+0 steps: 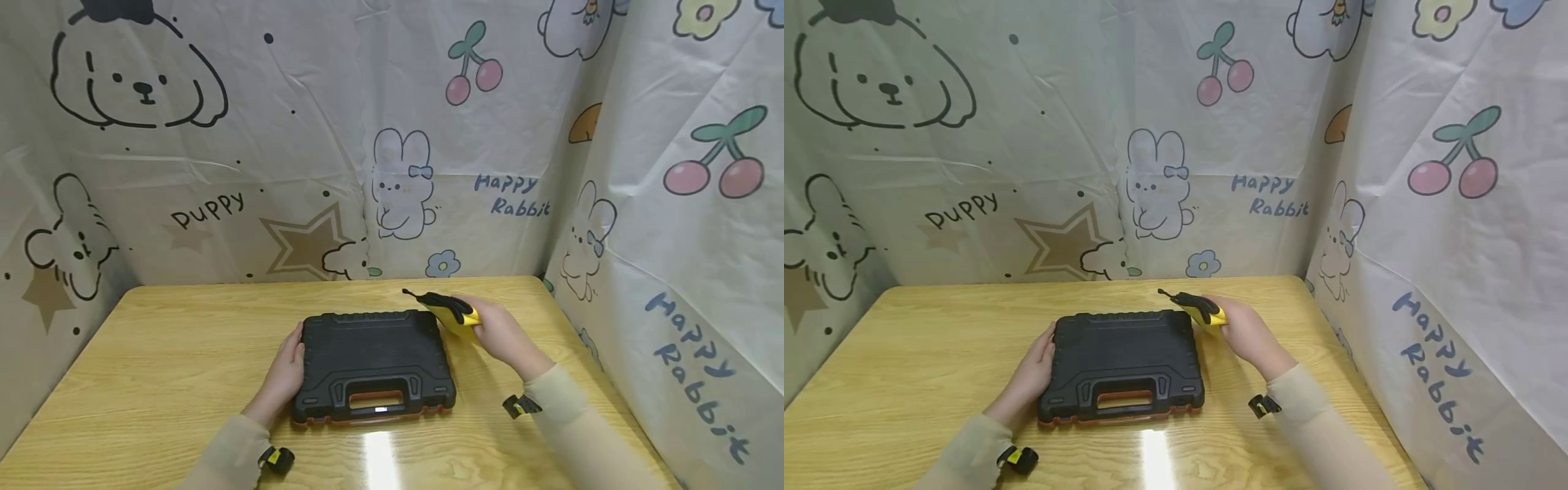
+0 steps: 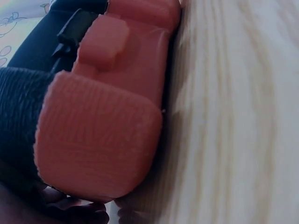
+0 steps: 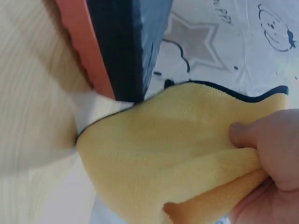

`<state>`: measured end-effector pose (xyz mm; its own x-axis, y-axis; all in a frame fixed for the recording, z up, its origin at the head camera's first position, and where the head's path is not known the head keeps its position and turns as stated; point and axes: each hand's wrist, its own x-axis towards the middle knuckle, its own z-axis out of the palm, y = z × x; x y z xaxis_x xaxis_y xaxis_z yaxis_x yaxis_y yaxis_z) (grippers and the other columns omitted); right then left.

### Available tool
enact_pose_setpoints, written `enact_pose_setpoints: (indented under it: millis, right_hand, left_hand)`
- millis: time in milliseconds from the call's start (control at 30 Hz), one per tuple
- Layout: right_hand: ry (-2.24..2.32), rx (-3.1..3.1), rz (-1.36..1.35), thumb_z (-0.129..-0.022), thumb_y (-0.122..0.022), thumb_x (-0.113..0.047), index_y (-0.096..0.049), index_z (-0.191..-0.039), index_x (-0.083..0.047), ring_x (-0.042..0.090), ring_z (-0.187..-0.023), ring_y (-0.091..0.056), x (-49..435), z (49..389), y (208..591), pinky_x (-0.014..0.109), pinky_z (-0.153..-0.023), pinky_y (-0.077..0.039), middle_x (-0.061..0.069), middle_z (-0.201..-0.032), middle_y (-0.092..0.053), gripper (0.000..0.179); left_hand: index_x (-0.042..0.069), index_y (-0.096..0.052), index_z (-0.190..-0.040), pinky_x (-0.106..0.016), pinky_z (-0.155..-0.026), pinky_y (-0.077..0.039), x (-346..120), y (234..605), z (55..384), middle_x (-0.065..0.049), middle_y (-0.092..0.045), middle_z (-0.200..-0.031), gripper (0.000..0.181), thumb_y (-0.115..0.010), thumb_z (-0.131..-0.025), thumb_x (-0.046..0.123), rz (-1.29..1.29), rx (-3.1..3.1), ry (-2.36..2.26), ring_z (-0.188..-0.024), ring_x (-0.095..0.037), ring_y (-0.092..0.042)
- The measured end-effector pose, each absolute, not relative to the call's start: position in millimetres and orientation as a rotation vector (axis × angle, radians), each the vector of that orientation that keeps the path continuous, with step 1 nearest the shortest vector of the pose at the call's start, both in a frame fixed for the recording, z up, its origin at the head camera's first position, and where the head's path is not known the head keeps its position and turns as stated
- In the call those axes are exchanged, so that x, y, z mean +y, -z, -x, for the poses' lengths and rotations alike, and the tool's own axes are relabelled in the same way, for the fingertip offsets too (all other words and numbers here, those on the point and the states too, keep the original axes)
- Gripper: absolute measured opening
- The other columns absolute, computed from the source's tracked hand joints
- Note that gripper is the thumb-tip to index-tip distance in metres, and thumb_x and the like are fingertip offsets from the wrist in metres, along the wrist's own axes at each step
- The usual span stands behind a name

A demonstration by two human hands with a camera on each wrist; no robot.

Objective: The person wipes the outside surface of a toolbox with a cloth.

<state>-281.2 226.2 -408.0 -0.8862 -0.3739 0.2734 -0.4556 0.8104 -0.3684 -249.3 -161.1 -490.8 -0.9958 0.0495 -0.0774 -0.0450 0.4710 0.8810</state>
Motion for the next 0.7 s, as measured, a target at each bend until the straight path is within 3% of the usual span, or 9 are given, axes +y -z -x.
enact_pose_setpoints:
  millis: [500,700]
  right_hand:
    - [-0.525,-2.918,-0.394,-0.091,-0.054,0.016,-0.054,-0.147,-0.001,0.047,-0.127,-0.060,270,299,402,0.060,-0.108,-0.048,0.025,-0.142,-0.061,0.057]
    - [-0.466,-2.945,-0.431,-0.087,-0.055,0.022,-0.053,-0.148,0.000,0.047,-0.131,-0.057,275,300,410,0.059,-0.111,-0.046,0.025,-0.144,-0.059,0.065]
  left_hand:
    - [0.000,-0.007,-0.165,-0.062,-0.127,-0.010,-162,492,250,-0.029,-0.007,-0.169,0.055,-0.022,-0.113,0.010,0.005,2.597,-1.574,-0.157,-0.047,-0.007]
    - [0.000,-0.008,-0.165,-0.062,-0.127,-0.011,-162,492,251,-0.030,-0.008,-0.169,0.055,-0.022,-0.113,0.010,0.006,2.608,-1.570,-0.157,-0.047,-0.008]
